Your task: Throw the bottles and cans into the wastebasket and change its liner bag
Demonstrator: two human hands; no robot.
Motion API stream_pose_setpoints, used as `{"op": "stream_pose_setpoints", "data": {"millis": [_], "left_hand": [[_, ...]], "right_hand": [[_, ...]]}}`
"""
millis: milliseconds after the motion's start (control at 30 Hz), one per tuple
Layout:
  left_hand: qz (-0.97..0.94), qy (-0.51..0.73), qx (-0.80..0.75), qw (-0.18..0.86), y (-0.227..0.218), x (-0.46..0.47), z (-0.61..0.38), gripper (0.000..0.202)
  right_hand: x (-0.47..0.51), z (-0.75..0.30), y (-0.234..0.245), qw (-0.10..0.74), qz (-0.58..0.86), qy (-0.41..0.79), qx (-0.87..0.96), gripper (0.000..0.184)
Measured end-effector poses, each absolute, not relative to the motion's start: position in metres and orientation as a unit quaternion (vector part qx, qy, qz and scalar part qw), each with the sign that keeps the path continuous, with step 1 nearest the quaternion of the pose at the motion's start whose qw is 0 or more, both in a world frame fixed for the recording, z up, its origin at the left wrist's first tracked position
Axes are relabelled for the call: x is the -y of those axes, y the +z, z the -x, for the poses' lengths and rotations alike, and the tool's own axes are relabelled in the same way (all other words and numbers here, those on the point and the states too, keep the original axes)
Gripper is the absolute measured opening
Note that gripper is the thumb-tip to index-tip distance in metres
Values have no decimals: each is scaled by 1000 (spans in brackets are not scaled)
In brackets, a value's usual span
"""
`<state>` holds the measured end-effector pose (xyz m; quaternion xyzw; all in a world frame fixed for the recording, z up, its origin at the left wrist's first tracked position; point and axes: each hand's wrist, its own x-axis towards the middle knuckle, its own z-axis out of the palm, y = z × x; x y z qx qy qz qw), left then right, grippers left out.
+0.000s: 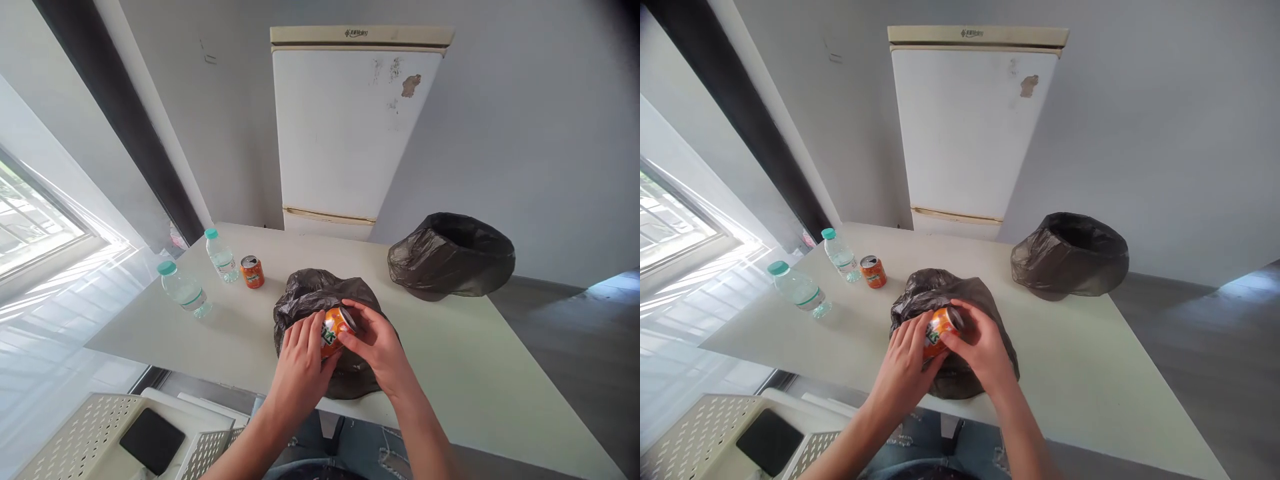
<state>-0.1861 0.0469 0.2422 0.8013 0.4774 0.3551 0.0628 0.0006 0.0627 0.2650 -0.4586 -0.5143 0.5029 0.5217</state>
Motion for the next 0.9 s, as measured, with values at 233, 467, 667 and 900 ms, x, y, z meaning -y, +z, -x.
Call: {"op": "stream_pose_setpoints", "data": {"millis": [233,467,667,900], "left_hand": [[-597,525,-598,103,229,-64,252,71],[-454,538,-692,161,170,-115,322,78],[-437,491,-732,181,150,-127,340,76],[-458,513,-724,50,163,-111,335,87]], "right_hand": [[-42,-58,249,528,481,479,510,61],[-3,-61,241,508,515,504,473,55],[16,-67,245,445,542,495,513,56],[54,-110,253,260,521,459,671,39]]}}
